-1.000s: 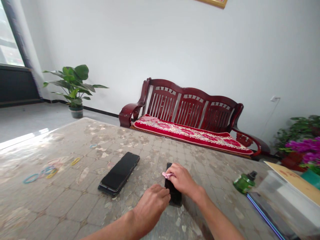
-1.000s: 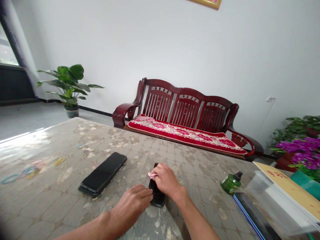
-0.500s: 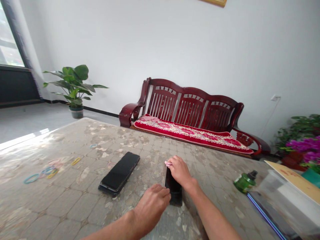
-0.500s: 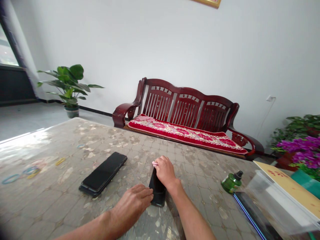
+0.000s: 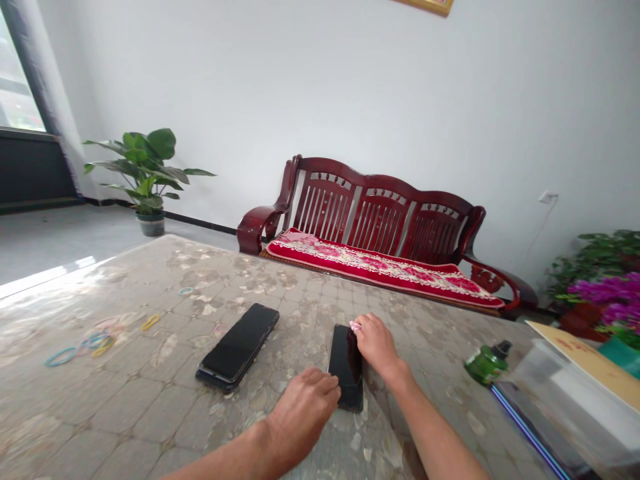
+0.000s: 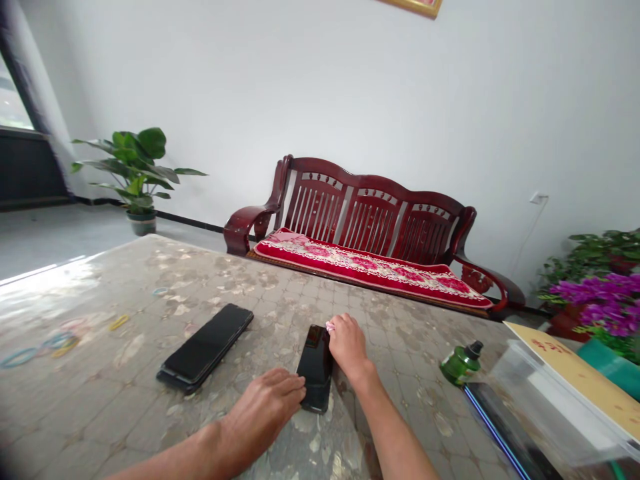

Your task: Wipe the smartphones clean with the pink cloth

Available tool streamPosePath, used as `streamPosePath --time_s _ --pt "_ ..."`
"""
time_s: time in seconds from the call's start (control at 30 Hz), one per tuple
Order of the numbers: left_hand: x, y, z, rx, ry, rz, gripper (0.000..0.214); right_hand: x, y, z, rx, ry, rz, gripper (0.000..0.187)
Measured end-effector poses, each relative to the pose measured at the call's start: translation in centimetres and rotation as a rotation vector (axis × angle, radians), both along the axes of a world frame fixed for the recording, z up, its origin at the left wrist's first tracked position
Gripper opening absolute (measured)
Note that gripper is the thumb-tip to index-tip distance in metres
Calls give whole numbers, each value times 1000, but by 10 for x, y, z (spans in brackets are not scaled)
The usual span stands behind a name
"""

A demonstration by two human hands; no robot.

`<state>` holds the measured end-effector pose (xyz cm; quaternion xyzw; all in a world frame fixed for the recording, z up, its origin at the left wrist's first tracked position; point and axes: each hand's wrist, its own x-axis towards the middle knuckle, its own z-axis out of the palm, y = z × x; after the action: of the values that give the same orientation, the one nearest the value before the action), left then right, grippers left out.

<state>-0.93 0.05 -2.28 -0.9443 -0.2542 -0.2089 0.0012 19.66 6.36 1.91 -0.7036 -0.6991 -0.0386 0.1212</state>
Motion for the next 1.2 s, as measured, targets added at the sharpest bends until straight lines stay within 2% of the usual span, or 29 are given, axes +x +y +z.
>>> streamPosePath --time_s 0.13,0.33,0.43,0.67,0.9,1.13,1.2 --pt "0 0 -1 9 -3 -3 5 0 -10 1 -18 54 16 17" --pt "0 0 -1 3 -19 -2 7 -4 -39 5 -71 222 275 13" --pt "0 1 -3 12 -46 -14 9 -5 -43 7 -88 263 349 15" --pt "-1 2 -3 21 -49 -18 9 -9 -24 6 -17 230 243 21" --pt "1 2 -2 21 -31 -7 10 -26 -53 3 -46 294 449 16" --pt "-1 2 -1 27 -49 -22 10 -9 -35 5 -1 268 270 22" --pt "-1 2 -2 20 -48 -24 9 -5 -36 6 -14 277 274 21"
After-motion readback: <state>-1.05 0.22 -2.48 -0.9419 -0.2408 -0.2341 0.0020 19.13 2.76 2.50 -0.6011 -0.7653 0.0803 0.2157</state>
